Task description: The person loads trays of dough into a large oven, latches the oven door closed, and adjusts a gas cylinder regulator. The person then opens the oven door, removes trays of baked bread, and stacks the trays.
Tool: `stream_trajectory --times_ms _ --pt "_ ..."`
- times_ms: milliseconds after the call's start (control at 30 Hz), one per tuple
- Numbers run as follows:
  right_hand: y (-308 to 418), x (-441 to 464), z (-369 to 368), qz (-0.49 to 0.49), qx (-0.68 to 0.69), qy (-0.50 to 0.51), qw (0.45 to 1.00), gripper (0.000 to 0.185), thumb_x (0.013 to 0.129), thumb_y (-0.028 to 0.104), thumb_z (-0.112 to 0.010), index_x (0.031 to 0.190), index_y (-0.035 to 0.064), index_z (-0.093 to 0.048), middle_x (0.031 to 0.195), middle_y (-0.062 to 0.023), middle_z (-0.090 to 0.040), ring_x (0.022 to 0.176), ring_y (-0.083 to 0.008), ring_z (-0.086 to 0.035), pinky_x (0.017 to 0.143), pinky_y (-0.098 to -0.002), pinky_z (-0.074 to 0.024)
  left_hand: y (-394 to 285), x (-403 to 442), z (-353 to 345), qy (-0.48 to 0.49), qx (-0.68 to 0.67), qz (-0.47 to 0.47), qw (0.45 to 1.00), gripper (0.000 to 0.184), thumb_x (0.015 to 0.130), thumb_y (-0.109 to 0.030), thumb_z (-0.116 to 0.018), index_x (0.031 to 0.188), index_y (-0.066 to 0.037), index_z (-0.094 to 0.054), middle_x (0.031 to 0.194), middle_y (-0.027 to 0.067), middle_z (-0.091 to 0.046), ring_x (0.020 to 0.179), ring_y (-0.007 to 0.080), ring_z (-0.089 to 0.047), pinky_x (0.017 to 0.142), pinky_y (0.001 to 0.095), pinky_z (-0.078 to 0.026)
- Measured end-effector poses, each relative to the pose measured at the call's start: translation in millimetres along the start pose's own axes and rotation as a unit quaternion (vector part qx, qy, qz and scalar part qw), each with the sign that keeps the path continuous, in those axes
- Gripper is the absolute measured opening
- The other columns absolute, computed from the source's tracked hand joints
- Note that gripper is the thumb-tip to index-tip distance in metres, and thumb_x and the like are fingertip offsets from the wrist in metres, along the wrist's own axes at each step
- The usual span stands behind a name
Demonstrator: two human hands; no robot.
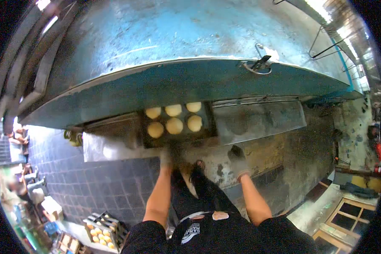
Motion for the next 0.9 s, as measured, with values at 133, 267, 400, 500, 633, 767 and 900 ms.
stream_trajectory --times_ms 133,267,400,500,633,767,900 --pt "-1.4 35.7 64.7 -0.007 0.006 -0.047 0.999 0.054 0.119 0.036 -0.054 0.158 0.0004 -0.066 0.173 -0.0235 -0.059 0.161 -0.0436 -0.053 0.138 -0.0491 -0.0397 18.9 95.4 21.4 0.020 -0.036 0.062 0.997 0.060 0.112 -0.043 -0.065 0.159 -0.005 -0.066 0.159 0.0199 -0.071 0.145 0.0381 -0.067 0.124 0.0512 -0.053" --pt "16.9 81.0 137.8 -0.010 0.017 -0.072 0.997 0.051 0.119 0.025 -0.053 0.165 0.0043 -0.063 0.177 -0.0218 -0.055 0.163 -0.0439 -0.051 0.139 -0.0510 -0.0381 18.2 101.6 29.2 -0.071 -0.189 0.133 0.970 0.059 0.115 -0.042 -0.062 0.162 -0.006 -0.064 0.162 0.0182 -0.068 0.149 0.0359 -0.064 0.127 0.0515 -0.050" --pt "-46.9 169.9 123.1 -0.005 0.237 -0.234 0.943 0.059 0.121 0.041 -0.060 0.167 0.0039 -0.057 0.162 -0.0184 -0.066 0.144 -0.0323 -0.065 0.121 -0.0447 -0.0520 32.6 6.9 27.0 -0.361 -0.461 0.258 0.768 0.058 0.118 -0.041 -0.058 0.164 -0.006 -0.061 0.166 0.0164 -0.065 0.153 0.0337 -0.060 0.130 0.0517 -0.047" --pt "-80.5 237.5 99.0 -0.067 0.279 -0.215 0.933 0.049 0.120 0.041 -0.061 0.156 0.0063 -0.064 0.132 -0.0128 -0.077 0.110 -0.0265 -0.075 0.093 -0.0450 -0.0606 44.3 -20.0 1.5 -0.370 -0.698 0.300 0.535 0.058 0.120 -0.040 -0.056 0.167 -0.006 -0.059 0.169 0.0150 -0.063 0.156 0.0321 -0.057 0.132 0.0519 -0.045" --pt "-97.1 284.8 74.5 0.066 0.301 -0.178 0.934 0.041 0.118 0.041 -0.068 0.142 0.0083 -0.069 0.099 -0.0055 -0.077 0.078 -0.0206 -0.070 0.067 -0.0403 -0.0565 51.5 -13.9 7.5 -0.277 -0.742 0.274 0.546 0.061 0.122 -0.044 -0.051 0.172 -0.009 -0.055 0.175 0.0105 -0.058 0.161 0.0304 -0.052 0.136 0.0518 -0.041" --pt "-23.5 257.1 108.4 0.151 0.364 -0.099 0.914 0.033 0.113 0.034 -0.075 0.133 0.0088 -0.073 0.110 -0.0100 -0.080 0.090 -0.0269 -0.074 0.082 -0.0450 -0.0627 81.7 -7.7 18.5 -0.218 -0.666 0.222 0.678 0.061 0.122 -0.049 -0.049 0.172 -0.016 -0.058 0.176 0.0054 -0.058 0.162 0.0289 -0.052 0.137 0.0539 -0.040" --pt "38.0 202.0 185.1 0.270 0.120 -0.153 0.943 0.037 0.105 0.032 -0.082 0.132 0.0071 -0.074 0.126 -0.0145 -0.080 0.103 -0.0351 -0.074 0.099 -0.0477 -0.0633 89.0 11.0 60.4 -0.237 -0.552 0.190 0.777 0.058 0.119 -0.049 -0.052 0.166 -0.019 -0.065 0.170 0.0052 -0.064 0.156 0.0288 -0.057 0.133 0.0559 -0.041"
Point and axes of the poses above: each hand's wrist, its own x-axis towards the middle knuckle, its own z-axis out of the back of the hand, y = z × x, the point moved 9 cm from there along x, towards the middle knuckle
